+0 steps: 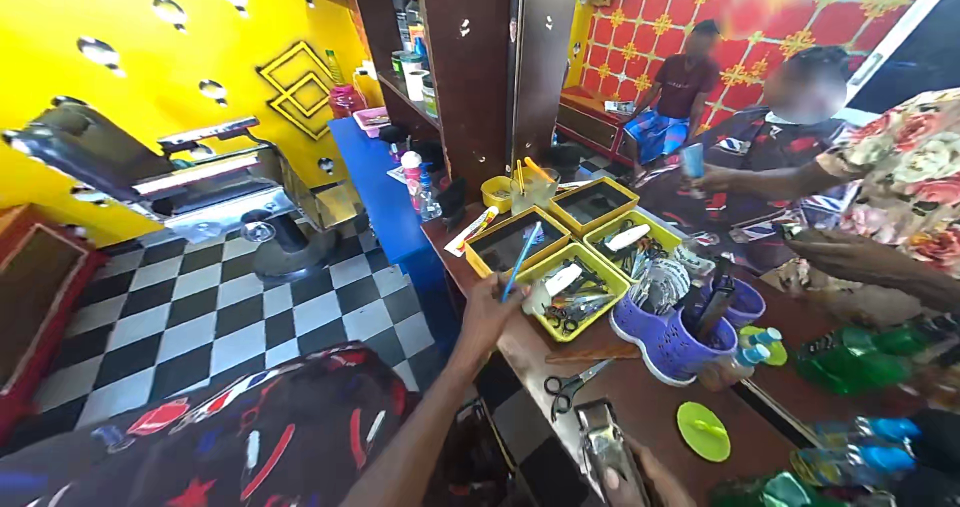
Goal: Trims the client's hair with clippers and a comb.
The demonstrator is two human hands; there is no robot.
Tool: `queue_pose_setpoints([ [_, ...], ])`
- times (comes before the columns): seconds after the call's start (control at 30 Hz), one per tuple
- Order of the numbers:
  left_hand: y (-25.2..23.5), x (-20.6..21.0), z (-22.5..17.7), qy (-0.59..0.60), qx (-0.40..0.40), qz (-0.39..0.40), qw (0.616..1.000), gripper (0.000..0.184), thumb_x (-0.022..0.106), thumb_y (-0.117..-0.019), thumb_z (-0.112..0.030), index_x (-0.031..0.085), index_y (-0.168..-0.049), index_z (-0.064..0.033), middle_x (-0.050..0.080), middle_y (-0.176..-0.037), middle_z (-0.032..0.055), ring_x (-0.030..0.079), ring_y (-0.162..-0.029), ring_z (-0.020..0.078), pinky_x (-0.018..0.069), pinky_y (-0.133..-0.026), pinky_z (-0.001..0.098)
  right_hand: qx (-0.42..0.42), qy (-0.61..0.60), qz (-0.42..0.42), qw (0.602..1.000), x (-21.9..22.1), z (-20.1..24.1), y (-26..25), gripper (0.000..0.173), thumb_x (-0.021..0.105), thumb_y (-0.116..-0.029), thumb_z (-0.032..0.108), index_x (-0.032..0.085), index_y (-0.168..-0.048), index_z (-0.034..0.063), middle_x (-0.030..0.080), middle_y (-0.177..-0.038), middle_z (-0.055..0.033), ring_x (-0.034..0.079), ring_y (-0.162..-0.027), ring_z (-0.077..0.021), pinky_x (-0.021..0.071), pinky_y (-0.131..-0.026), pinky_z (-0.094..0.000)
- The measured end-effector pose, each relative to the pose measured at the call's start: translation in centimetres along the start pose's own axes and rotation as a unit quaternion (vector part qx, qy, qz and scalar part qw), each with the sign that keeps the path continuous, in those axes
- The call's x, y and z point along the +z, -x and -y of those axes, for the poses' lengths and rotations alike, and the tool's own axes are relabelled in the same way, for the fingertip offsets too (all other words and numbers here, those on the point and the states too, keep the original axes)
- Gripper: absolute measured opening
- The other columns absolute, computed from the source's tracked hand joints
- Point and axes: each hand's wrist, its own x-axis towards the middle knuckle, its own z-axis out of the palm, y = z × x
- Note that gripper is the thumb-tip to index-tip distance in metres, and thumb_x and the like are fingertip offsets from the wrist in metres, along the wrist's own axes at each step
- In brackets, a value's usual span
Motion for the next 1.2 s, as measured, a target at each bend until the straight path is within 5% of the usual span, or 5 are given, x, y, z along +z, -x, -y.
queue_pose_setpoints([
  [0.1, 11.1, 0.5, -0.7, 0.152, -0.102, -0.056, 0.981, 0.012, 0.077, -0.0905, -0.008, 0.068, -0.095, -0.0017, 0.067, -0.081, 0.0064, 0.056, -0.059, 0.0096, 0.0464, -0.053, 0.0222, -0.006, 0.029, 0.043, 0.999, 0.8, 0.5, 1.3, 0.052, 0.064, -0.1003, 0.024, 0.050, -0.144, -0.0014, 0.072, -0.103, -0.0120, 0.072, -0.078, -0.0214, 0.0631, -0.071, -0.0415],
  [0.3, 25.3, -2.7, -2.1, 0.155, -0.092, -0.144, 0.973, 0.014, 0.075, -0.0905, -0.005, 0.066, -0.099, 0.0006, 0.072, -0.090, 0.0091, 0.063, -0.063, 0.0114, 0.0526, -0.054, 0.0234, -0.011, 0.048, 0.201, 0.978, 4.9, 0.0, 4.0, 0.060, 0.067, -0.0961, 0.038, 0.052, -0.145, 0.0069, 0.072, -0.108, -0.0062, 0.072, -0.075, -0.0176, 0.0636, -0.067, -0.0374],
  [0.63, 39.7, -10.5, -3.7, 0.195, -0.078, -0.267, 0.941, 0.014, 0.074, -0.0905, -0.004, 0.065, -0.100, 0.0017, 0.069, -0.084, 0.0092, 0.063, -0.060, 0.0117, 0.0539, -0.053, 0.0240, -0.021, 0.046, 0.373, 0.926, 14.1, 3.2, 10.3, 0.066, 0.068, -0.0955, 0.036, 0.044, -0.151, 0.0104, 0.070, -0.114, -0.0070, 0.071, -0.078, -0.0192, 0.0635, -0.067, -0.0367],
  [0.97, 53.2, -21.1, -2.6, 0.217, -0.023, -0.398, 0.891, 0.014, 0.074, -0.0902, -0.002, 0.064, -0.099, 0.0029, 0.069, -0.082, 0.0103, 0.063, -0.057, 0.0131, 0.0544, -0.049, 0.0251, -0.061, 0.084, 0.444, 0.890, 27.8, 4.9, 21.0, 0.065, 0.066, -0.0979, 0.027, 0.039, -0.153, 0.0047, 0.071, -0.106, -0.0112, 0.070, -0.071, -0.0209, 0.0625, -0.065, -0.0386],
  [1.2, 61.9, -29.6, -1.4, 0.195, 0.000, -0.420, 0.886, 0.016, 0.076, -0.0897, -0.006, 0.065, -0.098, 0.0019, 0.067, -0.079, 0.0092, 0.059, -0.054, 0.0118, 0.0510, -0.047, 0.0242, -0.079, 0.070, 0.466, 0.878, 37.6, 5.0, 28.3, 0.063, 0.065, -0.0996, 0.026, 0.039, -0.153, 0.0052, 0.070, -0.105, -0.0105, 0.070, -0.073, -0.0203, 0.0621, -0.066, -0.0388],
])
